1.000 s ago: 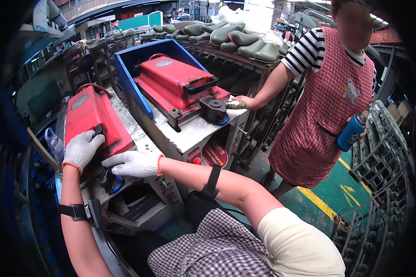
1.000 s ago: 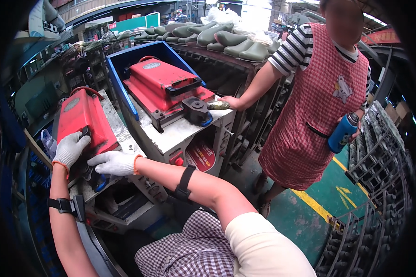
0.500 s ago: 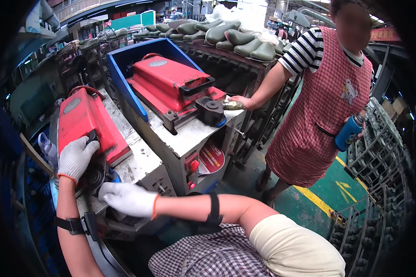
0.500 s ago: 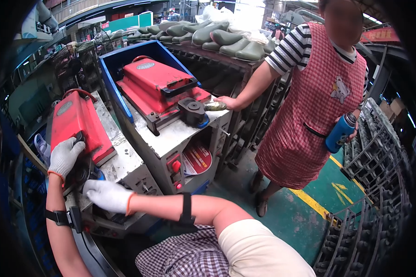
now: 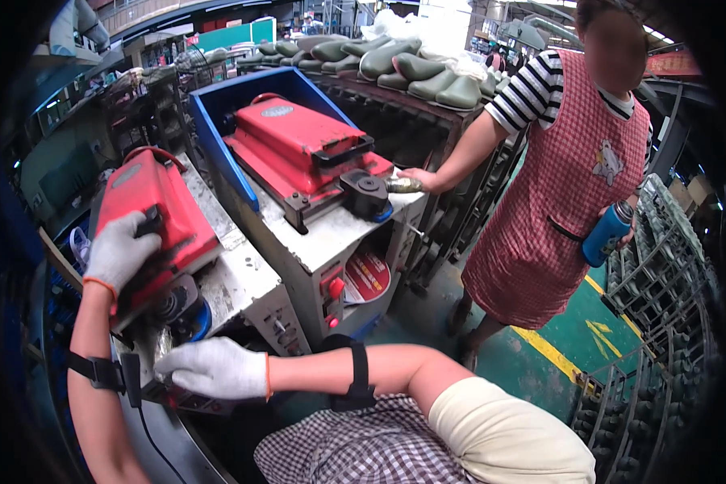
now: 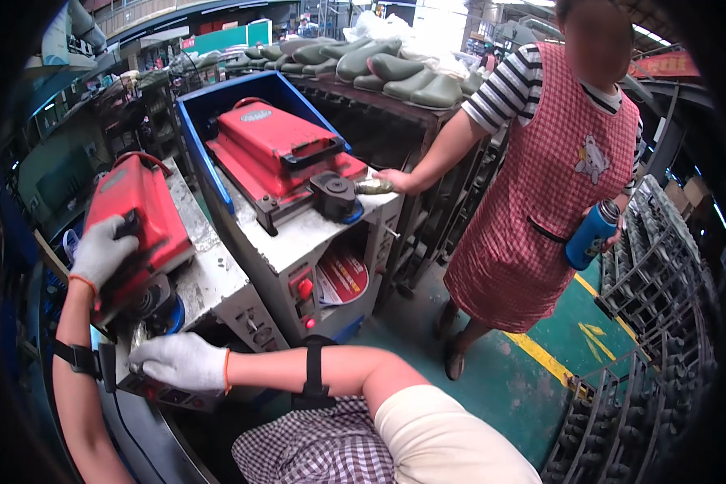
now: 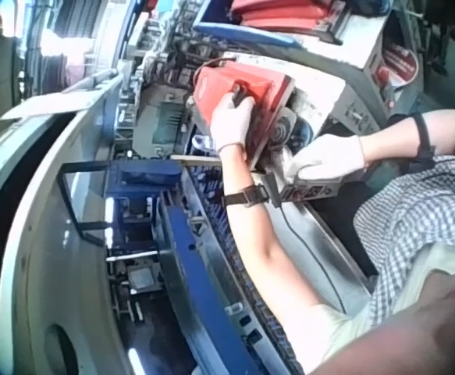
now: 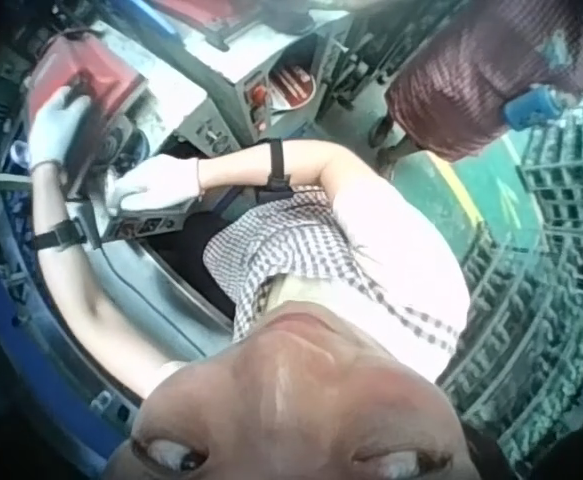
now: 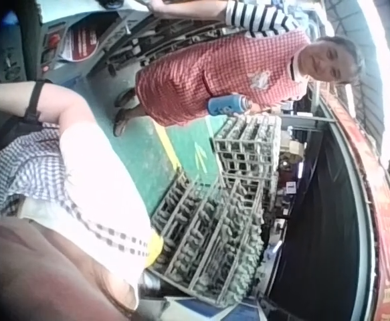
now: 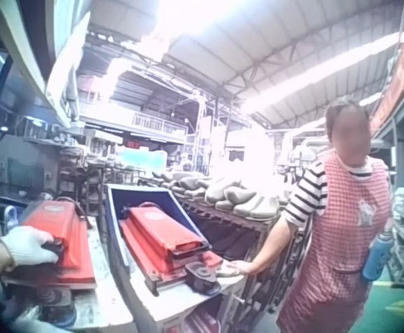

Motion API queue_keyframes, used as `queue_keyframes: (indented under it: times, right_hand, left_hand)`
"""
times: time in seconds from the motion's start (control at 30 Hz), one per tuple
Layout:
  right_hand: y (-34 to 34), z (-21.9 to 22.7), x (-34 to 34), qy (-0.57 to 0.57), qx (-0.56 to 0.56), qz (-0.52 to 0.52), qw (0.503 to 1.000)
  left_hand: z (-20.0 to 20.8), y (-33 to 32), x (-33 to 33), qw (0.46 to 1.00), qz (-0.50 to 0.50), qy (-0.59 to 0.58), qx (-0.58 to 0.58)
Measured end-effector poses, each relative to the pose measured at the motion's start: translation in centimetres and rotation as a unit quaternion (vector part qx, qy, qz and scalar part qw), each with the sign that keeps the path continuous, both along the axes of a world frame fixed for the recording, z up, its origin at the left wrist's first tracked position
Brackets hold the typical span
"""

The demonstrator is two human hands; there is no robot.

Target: The recorder is placing shoes into industrial pressing machines to heat-set or bond components, then removing and inspecting them.

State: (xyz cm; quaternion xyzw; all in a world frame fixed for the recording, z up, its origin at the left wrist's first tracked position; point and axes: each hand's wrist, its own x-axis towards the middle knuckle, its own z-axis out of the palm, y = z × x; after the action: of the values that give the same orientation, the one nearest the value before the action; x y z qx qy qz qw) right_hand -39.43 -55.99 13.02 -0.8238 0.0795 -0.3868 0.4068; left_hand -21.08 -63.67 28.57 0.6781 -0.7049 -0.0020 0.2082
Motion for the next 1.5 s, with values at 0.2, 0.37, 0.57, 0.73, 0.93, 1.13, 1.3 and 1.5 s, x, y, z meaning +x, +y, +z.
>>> queue_keyframes:
  times: [0.2,0.37,0.57,0.73,0.93,1.13,1.3,1.5]
  right_hand:
    - [-4.3,3.9,-1.7,-0.055,-0.099,-0.087,0.99]
    - [-11.6,4.6,0.9,-0.057,-0.104,-0.162,0.98]
    - [-21.5,6.2,6.0,0.173,0.09,-0.141,0.971]
    - [-22.6,7.3,10.6,0.318,0.034,-0.147,0.936]
    - [-20.3,6.1,18.9,0.447,-0.028,-0.224,0.866]
    - [-27.2,5.2,11.0,0.29,-0.424,-0.185,0.838]
    - [-17.0,9.4,1.2,-0.037,0.475,-0.016,0.879]
    - [-8.6,5.0,-9.1,-0.176,0.402,0.009,0.898]
  left_hand:
    - [3.9,-1.7,2.6,0.979,-0.024,-0.036,-0.201]
    - [5.7,-2.8,4.9,0.911,0.006,-0.206,-0.356]
    - [3.4,-0.5,6.3,0.84,0.014,-0.328,-0.432]
    - [4.8,-0.6,5.1,0.868,0.032,-0.29,-0.402]
    - [3.9,-0.7,9.6,0.854,0.031,-0.306,-0.42]
    - [4.3,-2.4,6.5,0.854,0.017,-0.295,-0.428]
    - [4.6,1.1,6.5,0.904,0.044,-0.21,-0.371]
    - [-1.3,6.8,1.2,0.904,-0.059,0.233,-0.355]
